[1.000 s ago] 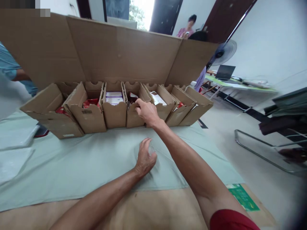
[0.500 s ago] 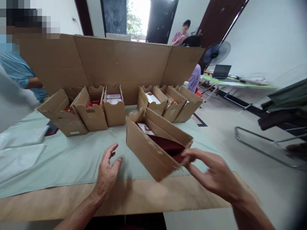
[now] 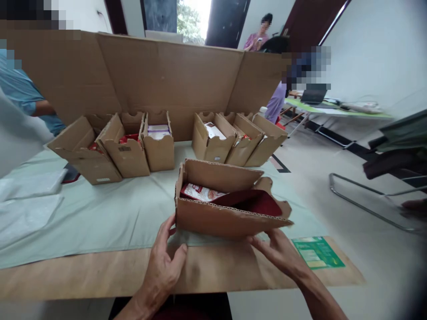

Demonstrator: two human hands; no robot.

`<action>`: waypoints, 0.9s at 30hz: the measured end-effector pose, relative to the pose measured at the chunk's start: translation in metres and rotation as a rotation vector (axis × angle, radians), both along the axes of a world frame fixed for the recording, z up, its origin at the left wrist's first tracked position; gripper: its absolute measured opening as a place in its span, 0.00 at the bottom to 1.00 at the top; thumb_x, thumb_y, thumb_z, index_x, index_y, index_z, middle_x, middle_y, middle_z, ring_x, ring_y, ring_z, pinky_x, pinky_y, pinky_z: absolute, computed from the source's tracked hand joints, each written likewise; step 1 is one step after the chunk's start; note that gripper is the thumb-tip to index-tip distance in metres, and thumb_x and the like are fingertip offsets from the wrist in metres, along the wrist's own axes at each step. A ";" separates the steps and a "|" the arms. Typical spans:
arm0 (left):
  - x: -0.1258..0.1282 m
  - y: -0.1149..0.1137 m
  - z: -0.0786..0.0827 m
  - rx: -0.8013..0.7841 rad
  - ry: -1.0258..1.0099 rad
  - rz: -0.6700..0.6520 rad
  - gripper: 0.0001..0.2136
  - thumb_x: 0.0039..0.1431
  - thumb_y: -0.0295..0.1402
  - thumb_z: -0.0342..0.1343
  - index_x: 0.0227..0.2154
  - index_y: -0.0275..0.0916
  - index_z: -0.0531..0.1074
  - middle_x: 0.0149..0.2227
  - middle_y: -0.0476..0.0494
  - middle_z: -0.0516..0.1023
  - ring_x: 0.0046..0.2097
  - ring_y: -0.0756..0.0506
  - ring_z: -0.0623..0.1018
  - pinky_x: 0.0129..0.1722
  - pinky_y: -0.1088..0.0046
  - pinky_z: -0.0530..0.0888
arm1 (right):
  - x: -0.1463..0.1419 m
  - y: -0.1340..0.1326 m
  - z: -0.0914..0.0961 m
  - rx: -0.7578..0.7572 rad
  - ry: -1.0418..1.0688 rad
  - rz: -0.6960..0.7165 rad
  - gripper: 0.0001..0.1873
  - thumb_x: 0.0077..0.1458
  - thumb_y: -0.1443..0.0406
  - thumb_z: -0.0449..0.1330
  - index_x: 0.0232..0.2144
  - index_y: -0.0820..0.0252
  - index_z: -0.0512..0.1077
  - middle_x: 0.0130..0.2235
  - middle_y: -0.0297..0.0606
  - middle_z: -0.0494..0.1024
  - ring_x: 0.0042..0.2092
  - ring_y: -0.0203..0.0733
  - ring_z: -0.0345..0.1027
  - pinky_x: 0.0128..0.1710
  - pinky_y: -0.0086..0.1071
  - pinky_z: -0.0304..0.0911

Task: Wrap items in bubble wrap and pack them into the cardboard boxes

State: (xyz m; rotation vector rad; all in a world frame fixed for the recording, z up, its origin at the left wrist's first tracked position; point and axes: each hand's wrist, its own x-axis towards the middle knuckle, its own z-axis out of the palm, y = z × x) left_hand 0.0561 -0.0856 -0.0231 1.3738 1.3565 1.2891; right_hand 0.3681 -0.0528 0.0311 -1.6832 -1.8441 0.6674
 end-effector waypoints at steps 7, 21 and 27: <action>-0.035 0.023 0.002 -0.013 0.051 0.125 0.35 0.64 0.38 0.54 0.72 0.47 0.48 0.72 0.35 0.56 0.67 0.33 0.67 0.65 0.48 0.66 | -0.056 0.113 -0.001 -0.003 0.193 0.276 0.27 0.53 0.46 0.63 0.45 0.60 0.75 0.45 0.47 0.83 0.45 0.54 0.76 0.44 0.43 0.73; -0.167 0.064 0.014 0.067 0.561 0.241 0.23 0.57 0.39 0.59 0.56 0.43 0.73 0.65 0.35 0.69 0.69 0.31 0.64 0.68 0.45 0.60 | -0.104 0.135 -0.056 0.102 0.075 0.036 0.25 0.55 0.54 0.57 0.51 0.62 0.72 0.45 0.48 0.83 0.46 0.53 0.78 0.49 0.45 0.71; -0.308 0.052 0.047 0.009 0.787 0.840 0.21 0.53 0.42 0.62 0.47 0.37 0.72 0.65 0.28 0.65 0.69 0.21 0.58 0.68 0.38 0.49 | -0.105 0.139 -0.052 0.110 0.065 0.022 0.24 0.54 0.53 0.58 0.49 0.61 0.73 0.44 0.48 0.84 0.44 0.54 0.78 0.47 0.46 0.72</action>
